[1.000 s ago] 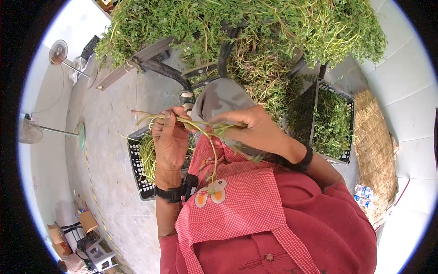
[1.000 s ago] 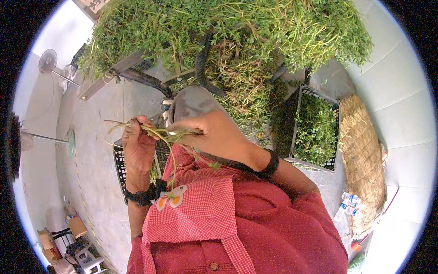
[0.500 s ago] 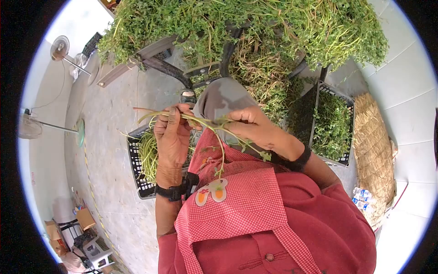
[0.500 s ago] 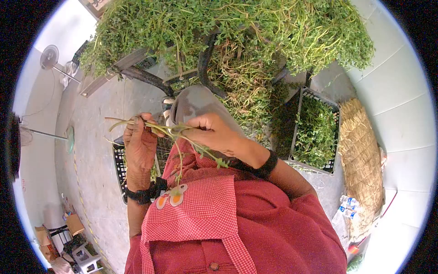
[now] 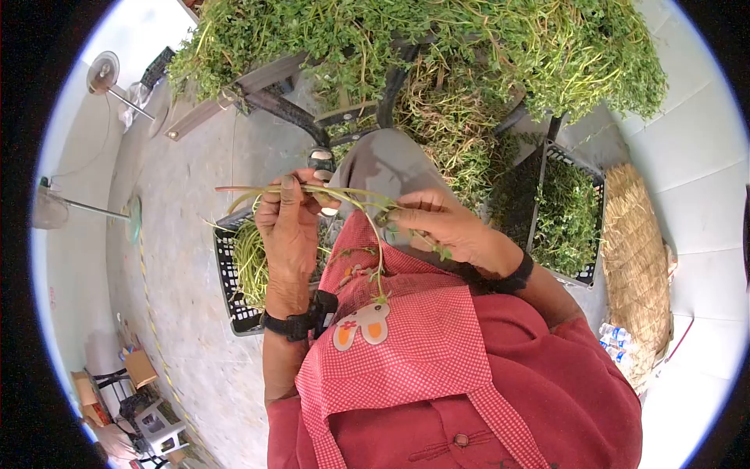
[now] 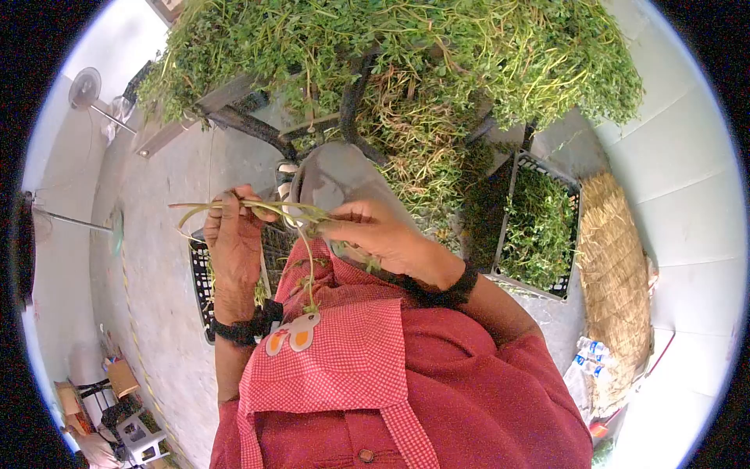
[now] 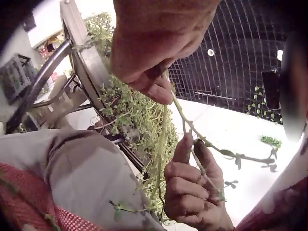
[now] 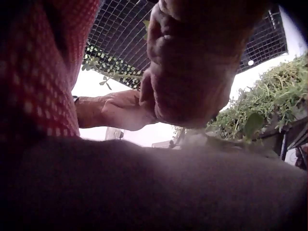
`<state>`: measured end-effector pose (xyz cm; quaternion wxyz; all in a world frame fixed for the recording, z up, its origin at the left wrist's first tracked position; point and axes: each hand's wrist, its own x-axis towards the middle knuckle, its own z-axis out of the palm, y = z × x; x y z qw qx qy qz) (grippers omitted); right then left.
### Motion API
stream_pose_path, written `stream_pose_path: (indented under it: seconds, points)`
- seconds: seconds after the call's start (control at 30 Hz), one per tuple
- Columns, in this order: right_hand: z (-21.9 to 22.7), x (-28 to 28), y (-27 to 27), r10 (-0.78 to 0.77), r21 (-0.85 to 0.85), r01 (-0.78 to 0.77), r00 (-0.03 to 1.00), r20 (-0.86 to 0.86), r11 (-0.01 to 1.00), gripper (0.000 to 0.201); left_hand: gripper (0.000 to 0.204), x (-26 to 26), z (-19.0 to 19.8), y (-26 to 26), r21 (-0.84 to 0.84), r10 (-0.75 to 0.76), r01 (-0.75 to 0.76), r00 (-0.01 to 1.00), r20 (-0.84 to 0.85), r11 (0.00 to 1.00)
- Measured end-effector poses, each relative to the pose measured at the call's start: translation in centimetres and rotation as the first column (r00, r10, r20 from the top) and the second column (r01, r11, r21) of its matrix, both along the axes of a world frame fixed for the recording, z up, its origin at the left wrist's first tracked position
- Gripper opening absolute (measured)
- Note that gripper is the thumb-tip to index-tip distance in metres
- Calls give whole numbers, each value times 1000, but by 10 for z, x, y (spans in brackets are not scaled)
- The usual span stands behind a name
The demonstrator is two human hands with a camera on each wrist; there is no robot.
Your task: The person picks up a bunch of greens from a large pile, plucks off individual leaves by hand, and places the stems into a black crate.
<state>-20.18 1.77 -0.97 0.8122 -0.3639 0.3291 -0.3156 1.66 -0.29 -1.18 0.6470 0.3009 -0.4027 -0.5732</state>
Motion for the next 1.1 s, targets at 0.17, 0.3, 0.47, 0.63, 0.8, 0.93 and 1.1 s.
stream_pose_path:
  seconds: [0.17,0.3,0.47,0.63,0.8,0.93,1.1]
  points:
    - [-17,-7,-4,-317,-711,-170,807,-498,682,23,25,-8,6,6,-24,48,-46,994,100,999]
    - [-18,-25,-27,-633,-773,-19,561,-534,634,24,27,-14,12,10,-110,132,-123,988,81,986]
    - [10,-62,-31,-466,-245,423,871,-156,872,21,25,-5,9,6,-55,66,-63,996,59,996]
    - [4,-57,-23,-423,-555,141,803,-421,820,21,22,-4,3,1,6,73,-73,997,-29,997]
    - [-14,-34,-15,-324,-495,126,884,-336,859,27,17,1,0,0,62,76,-71,993,-92,996]
    - [-28,-23,-18,-268,-623,-75,858,-438,779,31,17,2,1,-1,76,75,-65,988,-135,995]
    - [-15,-28,-19,-247,-573,-187,765,-594,798,30,17,1,3,0,88,60,-46,984,-165,995]
